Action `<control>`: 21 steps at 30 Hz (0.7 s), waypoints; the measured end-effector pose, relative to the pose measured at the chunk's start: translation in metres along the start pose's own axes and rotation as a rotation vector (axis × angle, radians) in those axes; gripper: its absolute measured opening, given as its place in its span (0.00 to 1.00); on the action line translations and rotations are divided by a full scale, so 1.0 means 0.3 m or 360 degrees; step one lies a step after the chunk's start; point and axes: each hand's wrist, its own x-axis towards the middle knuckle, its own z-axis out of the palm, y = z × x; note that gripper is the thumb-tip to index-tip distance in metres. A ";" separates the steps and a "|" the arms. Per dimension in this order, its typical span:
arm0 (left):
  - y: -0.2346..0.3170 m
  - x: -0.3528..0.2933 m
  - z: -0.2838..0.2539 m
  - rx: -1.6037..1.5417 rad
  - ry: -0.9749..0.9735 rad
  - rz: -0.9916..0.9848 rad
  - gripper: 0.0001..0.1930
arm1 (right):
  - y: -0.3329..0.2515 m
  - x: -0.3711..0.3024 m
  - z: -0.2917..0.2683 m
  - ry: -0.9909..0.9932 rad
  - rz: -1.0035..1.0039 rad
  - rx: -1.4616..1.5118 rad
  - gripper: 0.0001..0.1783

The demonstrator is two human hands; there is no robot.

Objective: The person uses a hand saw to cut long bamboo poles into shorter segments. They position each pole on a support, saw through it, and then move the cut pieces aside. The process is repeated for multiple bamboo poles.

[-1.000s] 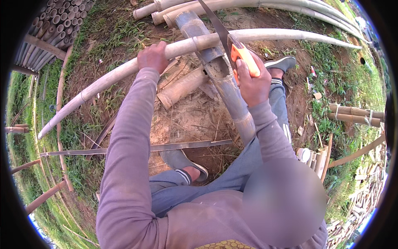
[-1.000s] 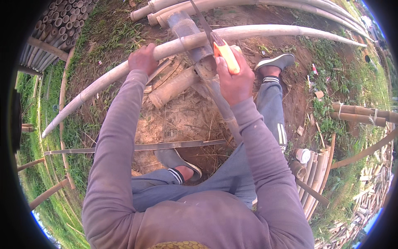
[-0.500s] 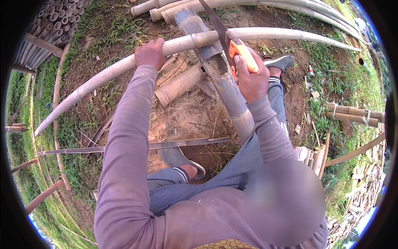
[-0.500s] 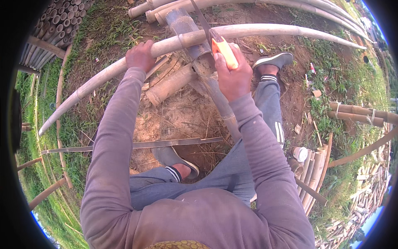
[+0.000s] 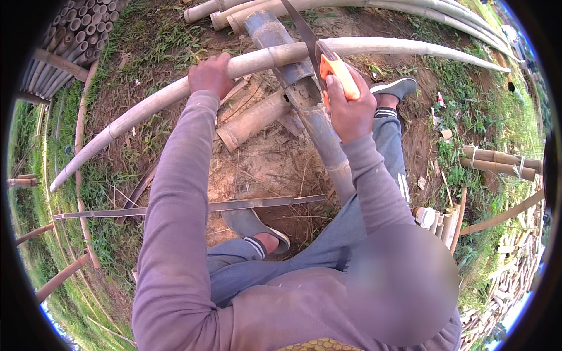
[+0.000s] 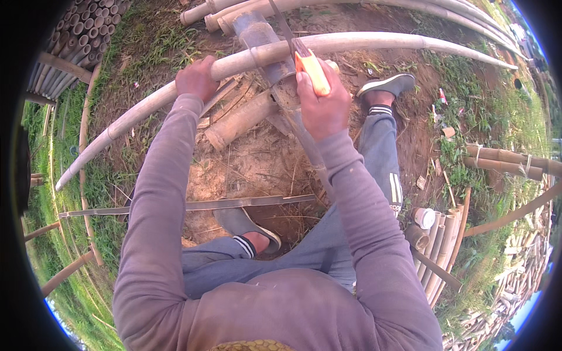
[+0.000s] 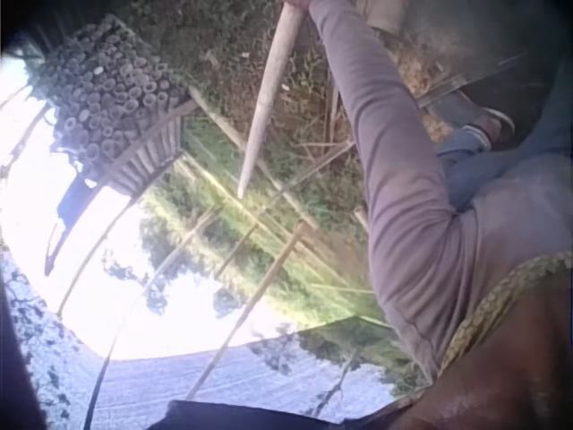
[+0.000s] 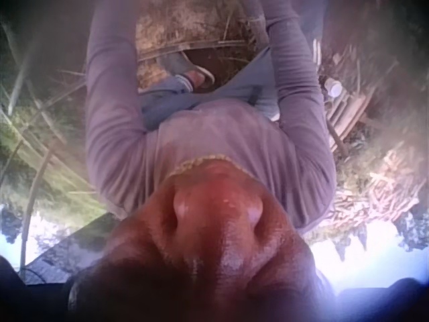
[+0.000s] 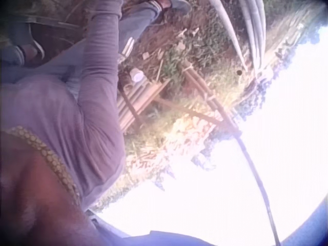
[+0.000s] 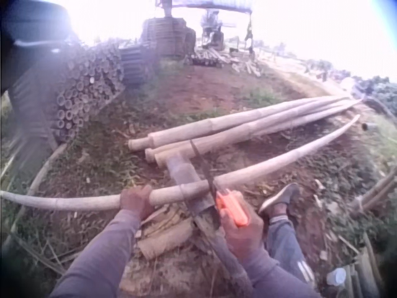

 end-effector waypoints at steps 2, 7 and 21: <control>-0.019 0.019 -0.010 0.0014 0.0026 -0.0019 0.17 | -0.022 -0.206 -0.131 -0.0039 0.0068 -0.0003 0.25; -0.006 -0.007 -0.001 0.0013 0.0062 0.0022 0.17 | -0.060 -0.486 -0.318 -0.0092 0.0064 -0.0054 0.26; -0.010 -0.003 0.005 -0.0009 0.0079 0.0017 0.18 | -0.040 -0.502 -0.301 -0.0080 -0.0124 -0.0281 0.28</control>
